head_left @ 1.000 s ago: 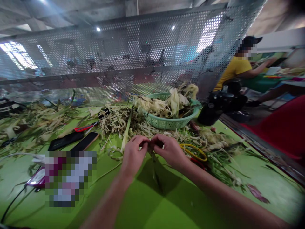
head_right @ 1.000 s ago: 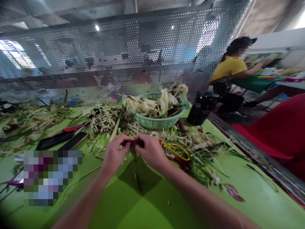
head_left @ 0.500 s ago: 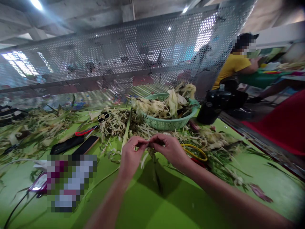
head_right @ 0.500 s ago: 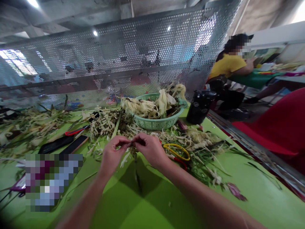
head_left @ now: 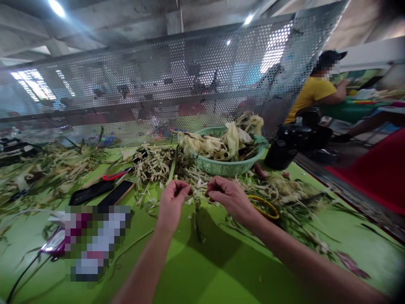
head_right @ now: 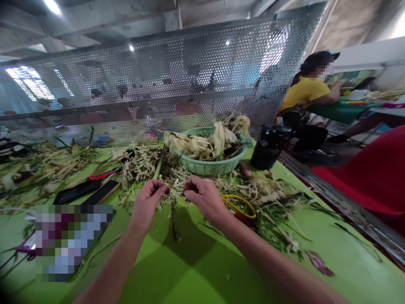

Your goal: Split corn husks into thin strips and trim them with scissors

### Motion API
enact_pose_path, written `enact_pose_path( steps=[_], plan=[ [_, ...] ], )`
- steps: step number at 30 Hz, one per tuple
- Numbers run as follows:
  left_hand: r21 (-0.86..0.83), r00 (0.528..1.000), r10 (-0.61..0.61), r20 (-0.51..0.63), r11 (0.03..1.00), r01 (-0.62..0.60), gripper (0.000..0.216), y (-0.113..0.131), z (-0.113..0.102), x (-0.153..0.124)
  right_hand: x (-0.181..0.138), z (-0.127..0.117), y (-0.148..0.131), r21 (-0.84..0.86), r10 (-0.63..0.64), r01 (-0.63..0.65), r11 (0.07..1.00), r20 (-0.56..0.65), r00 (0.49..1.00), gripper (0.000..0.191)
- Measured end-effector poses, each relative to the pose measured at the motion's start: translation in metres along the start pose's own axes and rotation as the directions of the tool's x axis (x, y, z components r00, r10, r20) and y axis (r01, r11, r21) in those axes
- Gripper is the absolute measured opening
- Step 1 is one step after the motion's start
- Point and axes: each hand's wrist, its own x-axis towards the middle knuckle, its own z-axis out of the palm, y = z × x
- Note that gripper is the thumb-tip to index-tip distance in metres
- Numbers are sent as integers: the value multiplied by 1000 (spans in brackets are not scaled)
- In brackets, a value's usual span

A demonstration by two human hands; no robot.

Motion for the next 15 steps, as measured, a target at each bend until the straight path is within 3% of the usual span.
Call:
enact_pose_path(
  steps=[4, 9, 12, 15],
  plan=[
    [-68, 999, -27, 42, 997, 30, 18, 2, 0, 0, 1, 0, -4, 244, 72, -89, 966, 78, 994, 18],
    [-78, 991, -57, 123, 995, 67, 18, 2, 6, -1, -1, 5, -5, 315, 36, -81, 946, 145, 989, 32],
    [-65, 986, -50, 158, 996, 61, 19, 1, 7, -1, -2, 8, -6, 287, 11, -39, 957, 97, 995, 25],
    [7, 994, 3, 112, 1000, -4, 30, 5, 6, -4, -2, 7, -6, 266, 12, -10, 964, -8, 1000, 24]
  ],
)
